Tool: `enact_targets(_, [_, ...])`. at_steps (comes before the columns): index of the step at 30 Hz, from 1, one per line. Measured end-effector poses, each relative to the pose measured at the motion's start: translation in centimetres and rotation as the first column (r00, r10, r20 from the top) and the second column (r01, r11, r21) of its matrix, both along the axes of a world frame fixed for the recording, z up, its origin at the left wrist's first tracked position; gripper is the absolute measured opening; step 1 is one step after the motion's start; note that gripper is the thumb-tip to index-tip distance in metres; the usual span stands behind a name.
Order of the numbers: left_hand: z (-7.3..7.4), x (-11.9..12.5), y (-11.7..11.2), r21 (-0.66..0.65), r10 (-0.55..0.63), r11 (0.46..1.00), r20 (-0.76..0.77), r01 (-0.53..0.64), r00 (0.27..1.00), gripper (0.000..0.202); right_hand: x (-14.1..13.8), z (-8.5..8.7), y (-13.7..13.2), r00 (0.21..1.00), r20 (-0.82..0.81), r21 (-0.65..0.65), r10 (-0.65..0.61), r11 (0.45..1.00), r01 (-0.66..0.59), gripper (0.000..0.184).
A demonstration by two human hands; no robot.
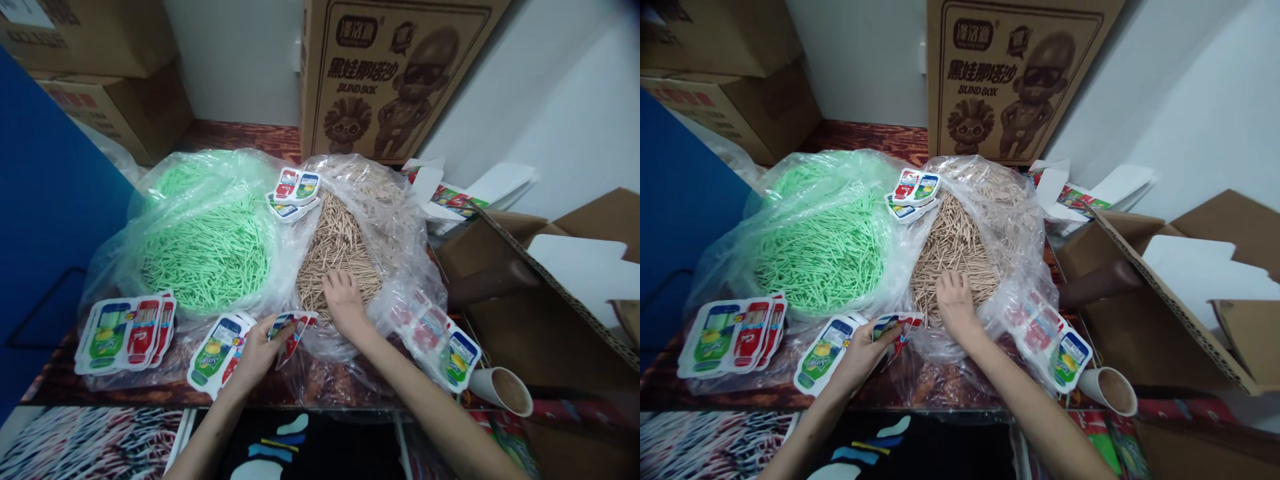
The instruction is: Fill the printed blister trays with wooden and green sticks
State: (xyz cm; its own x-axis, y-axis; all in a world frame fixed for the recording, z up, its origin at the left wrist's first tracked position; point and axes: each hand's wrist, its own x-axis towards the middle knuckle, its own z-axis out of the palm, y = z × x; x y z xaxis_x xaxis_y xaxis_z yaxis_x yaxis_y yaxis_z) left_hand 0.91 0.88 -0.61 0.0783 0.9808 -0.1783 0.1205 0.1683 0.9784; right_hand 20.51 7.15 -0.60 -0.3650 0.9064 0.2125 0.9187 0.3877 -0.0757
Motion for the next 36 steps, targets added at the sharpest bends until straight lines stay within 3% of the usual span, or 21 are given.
enact_targets(3, [-0.1,0.0,-0.1,-0.018,0.008,1.0,0.023,-0.008,1.0,0.018,0.0,-0.5,1.0,0.987,0.16,-0.012,0.01,1.0,-0.008,0.023])
enact_targets(6, [-0.2,-0.1,-0.2,-0.038,0.028,0.999,0.052,-0.026,0.998,0.019,0.6,-0.2,1.4,0.986,0.165,-0.025,0.036,0.999,-0.032,0.02])
enact_targets(9, [-0.4,-0.3,-0.3,-0.079,0.056,0.996,0.097,-0.048,0.994,0.02,1.2,0.5,1.9,1.0,0.003,-0.07,0.0,0.998,0.0,0.02])
enact_targets(13, [-0.8,-0.5,-0.1,-0.137,0.08,0.989,0.154,-0.059,0.985,0.022,1.2,1.1,3.3,0.95,-0.297,-0.253,-0.098,0.967,0.021,0.022])
enact_targets(15, [-1.0,-0.6,0.1,-0.14,0.094,0.988,0.174,-0.07,0.98,0.022,1.0,1.2,4.1,0.86,-0.477,-0.362,-0.18,0.932,-0.006,0.02])
enact_targets(17, [-1.0,-0.8,0.3,-0.14,0.109,0.987,0.199,-0.082,0.974,0.022,0.9,1.1,4.9,0.681,-0.664,-0.479,-0.309,0.875,-0.07,0.02])
enact_targets(19, [-0.9,-1.0,0.6,-0.15,0.137,0.983,0.229,-0.104,0.964,0.023,0.8,1.0,5.3,0.498,-0.752,-0.564,-0.432,0.813,-0.147,0.021])
enact_targets(20, [-0.8,-1.1,0.8,-0.158,0.152,0.981,0.243,-0.116,0.958,0.023,0.9,1.0,5.4,0.46,-0.756,-0.588,-0.465,0.791,-0.168,0.02])
enact_targets(25, [-0.2,-1.3,1.4,-0.213,0.204,0.966,0.287,-0.146,0.936,0.023,1.5,0.7,5.2,0.353,-0.73,-0.678,-0.585,0.684,-0.27,0.019])
enact_targets(36, [0.0,-0.6,1.4,-0.278,0.199,0.955,0.353,-0.1,0.914,0.023,4.0,0.4,5.7,0.287,-0.674,-0.73,-0.68,0.557,-0.395,0.012])
